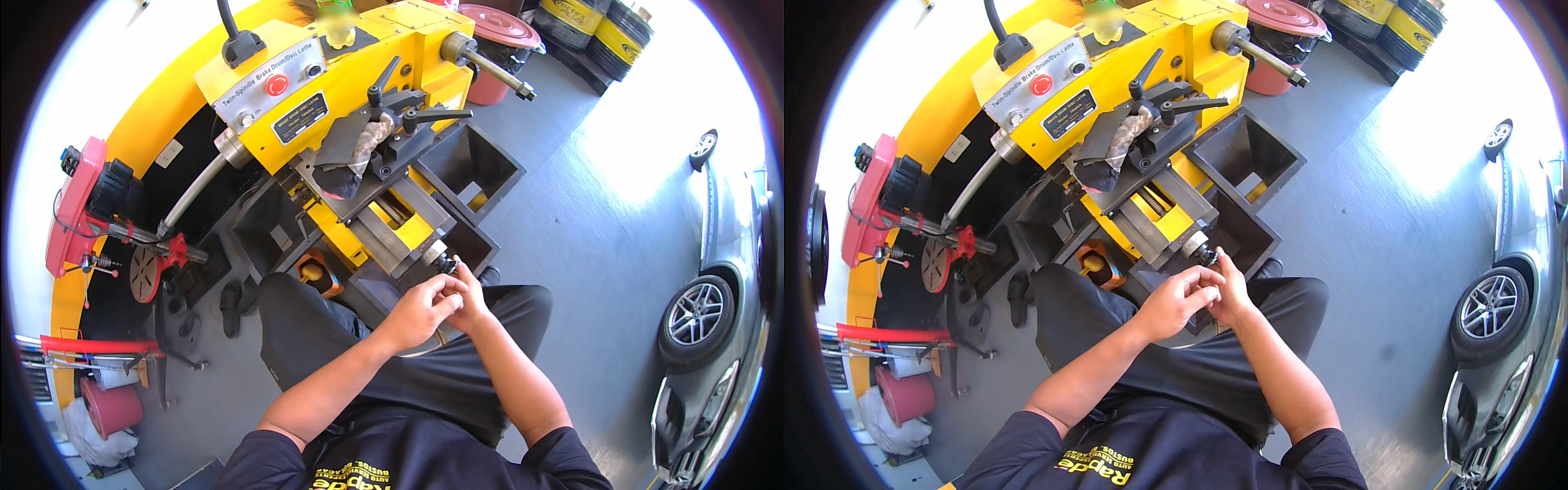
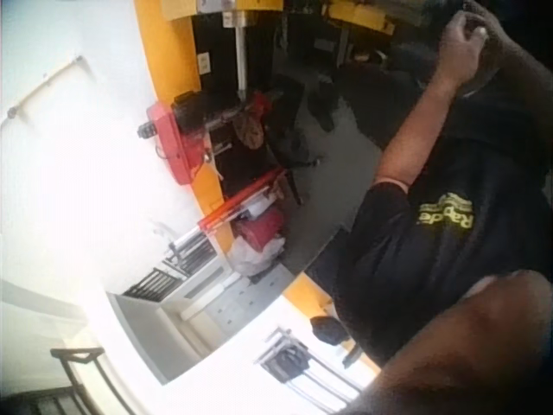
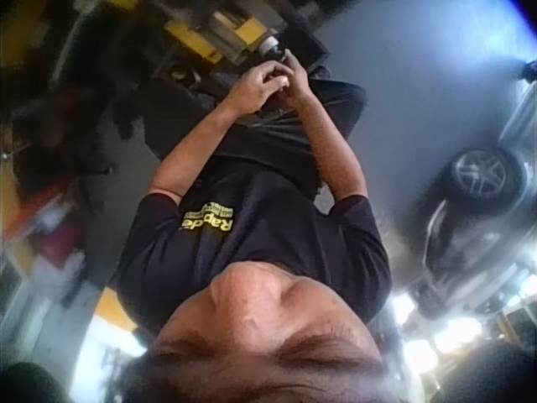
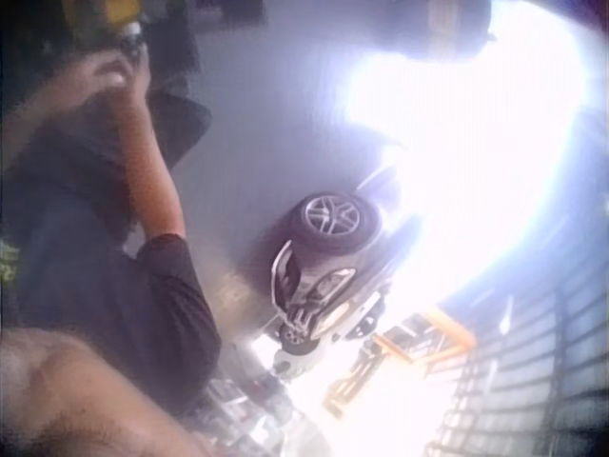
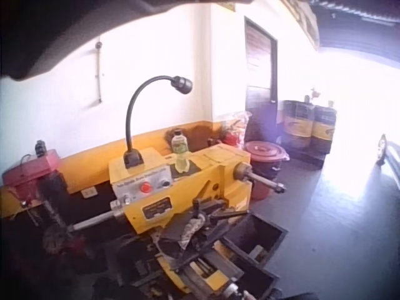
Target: The person cleans a yellow brake lathe using a green bottle and a cloth. They wipe the machine's surfaces and components, then handle a brake pad and a small metal part, placing them on the machine.
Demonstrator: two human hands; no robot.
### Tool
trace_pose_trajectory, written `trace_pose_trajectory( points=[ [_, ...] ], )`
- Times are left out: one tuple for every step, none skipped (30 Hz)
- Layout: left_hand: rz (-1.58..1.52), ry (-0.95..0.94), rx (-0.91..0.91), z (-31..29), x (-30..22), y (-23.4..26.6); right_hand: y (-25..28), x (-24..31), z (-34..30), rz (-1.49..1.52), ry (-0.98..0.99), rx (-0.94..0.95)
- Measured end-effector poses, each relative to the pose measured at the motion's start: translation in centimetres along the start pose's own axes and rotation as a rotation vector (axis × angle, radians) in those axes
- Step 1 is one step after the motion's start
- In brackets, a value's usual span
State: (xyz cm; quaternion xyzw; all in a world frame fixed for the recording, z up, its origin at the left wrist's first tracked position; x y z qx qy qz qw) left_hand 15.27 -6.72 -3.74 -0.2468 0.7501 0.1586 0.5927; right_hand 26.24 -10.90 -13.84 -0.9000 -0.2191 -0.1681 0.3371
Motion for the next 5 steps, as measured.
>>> trace_pose_trajectory(
  points=[
    [-0.038, 0.021, -0.017, 0.0, 0.6, 0.2, 0.9, 0.4, 0.7, -0.089, 0.041, 0.021],
    [-0.074, 0.042, -0.037, 0.1, 1.8, 0.5, 1.5, 1.4, 0.9, -0.321, 0.159, 0.019],
    [-0.110, 0.063, -0.058, 0.1, 3.0, 0.8, 2.0, 2.4, 0.9, -0.552, 0.276, 0.016],
    [-0.101, 0.080, -0.095, 0.1, 3.7, 1.3, 1.8, 3.4, 0.6, -0.784, 0.393, 0.013],
    [-0.092, 0.098, -0.132, 0.1, 4.2, 1.8, 1.3, 4.9, -0.6, -1.034, 0.689, -0.049]
  ],
)
Point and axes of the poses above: each hand's wrist, its own z-axis towards the middle knuckle, its own y-axis out of the back of the hand, x = y × z, the point moved 6 cm from there along z, towards the middle knuckle
